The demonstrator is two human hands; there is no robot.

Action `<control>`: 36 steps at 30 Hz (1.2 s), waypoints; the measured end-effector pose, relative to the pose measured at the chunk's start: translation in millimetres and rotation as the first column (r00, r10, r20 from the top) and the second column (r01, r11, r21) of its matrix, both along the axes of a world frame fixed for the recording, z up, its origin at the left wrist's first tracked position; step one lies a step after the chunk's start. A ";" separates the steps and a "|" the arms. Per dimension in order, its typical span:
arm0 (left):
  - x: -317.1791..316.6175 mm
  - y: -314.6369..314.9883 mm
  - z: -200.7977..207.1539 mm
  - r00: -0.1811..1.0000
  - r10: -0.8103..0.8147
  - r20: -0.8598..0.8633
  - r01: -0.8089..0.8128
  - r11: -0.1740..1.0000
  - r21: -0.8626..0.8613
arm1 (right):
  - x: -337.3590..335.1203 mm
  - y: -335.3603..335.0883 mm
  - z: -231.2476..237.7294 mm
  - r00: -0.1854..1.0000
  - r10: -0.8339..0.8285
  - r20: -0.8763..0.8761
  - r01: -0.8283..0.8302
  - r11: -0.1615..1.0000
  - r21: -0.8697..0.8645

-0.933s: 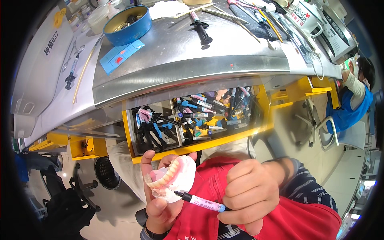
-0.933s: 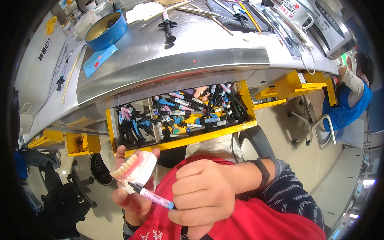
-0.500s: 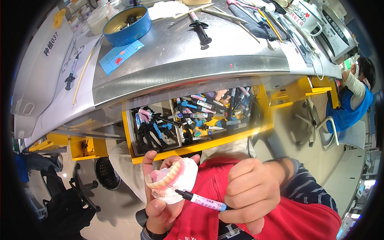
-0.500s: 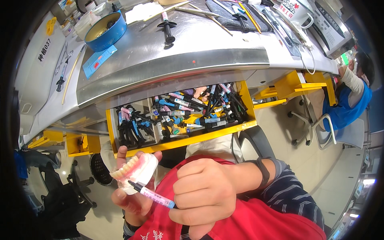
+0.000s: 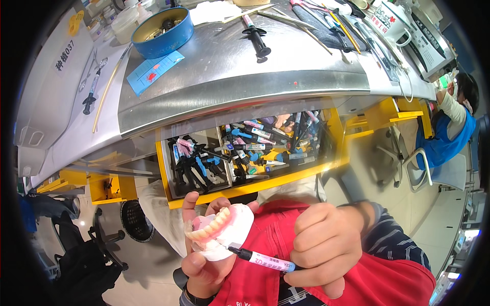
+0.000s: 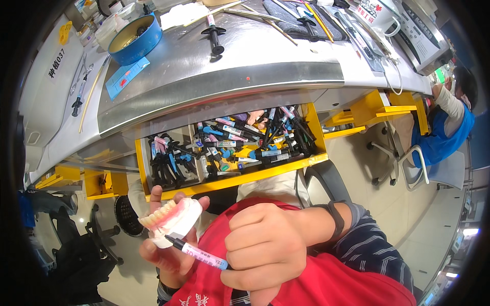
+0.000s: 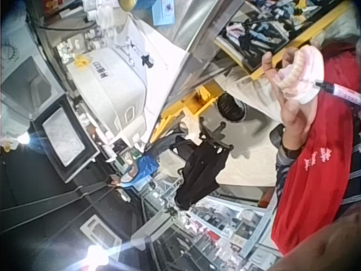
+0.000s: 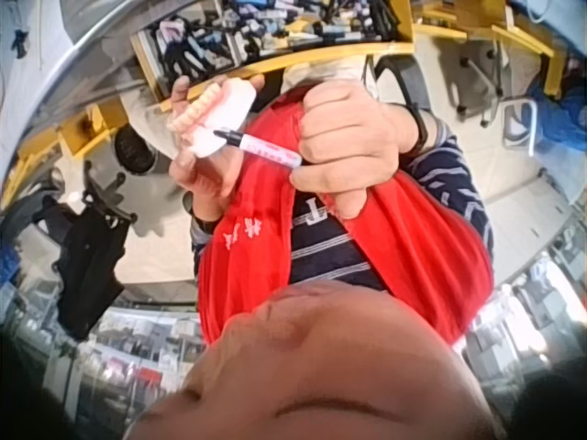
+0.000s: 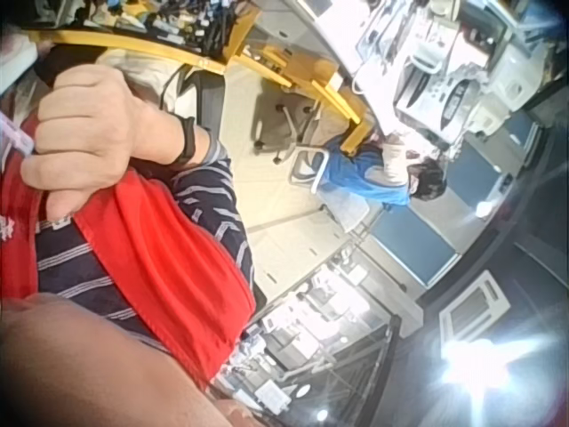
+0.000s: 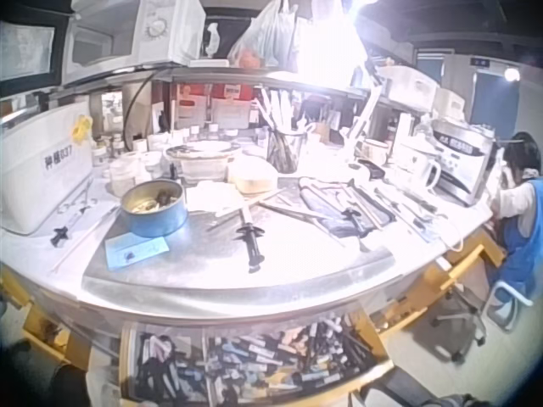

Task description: Applying a pink compound material from a syringe onto a dental mold as part of denture fabrication.

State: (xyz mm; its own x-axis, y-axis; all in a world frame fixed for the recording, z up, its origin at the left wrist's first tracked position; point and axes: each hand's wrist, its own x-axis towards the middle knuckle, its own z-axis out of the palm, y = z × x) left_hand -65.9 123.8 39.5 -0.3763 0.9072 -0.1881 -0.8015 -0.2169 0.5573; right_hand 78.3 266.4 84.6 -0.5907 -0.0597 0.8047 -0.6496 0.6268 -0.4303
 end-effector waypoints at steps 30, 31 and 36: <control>-1.4 3.9 7.0 0.996 0.063 -0.059 -0.066 0.997 -0.048 | -7.5 -8.0 -7.9 0.996 -0.059 -0.062 0.056 0.997 -0.047; -1.9 3.8 7.4 0.998 0.046 -0.053 -0.050 0.996 -0.071 | -7.4 -8.6 -8.0 0.997 -0.062 -0.056 0.060 0.997 -0.043; 0.8 2.0 2.7 0.993 0.083 -0.078 -0.088 0.994 -0.059 | -9.2 -7.3 -10.7 0.997 -0.050 -0.053 0.049 0.999 -0.015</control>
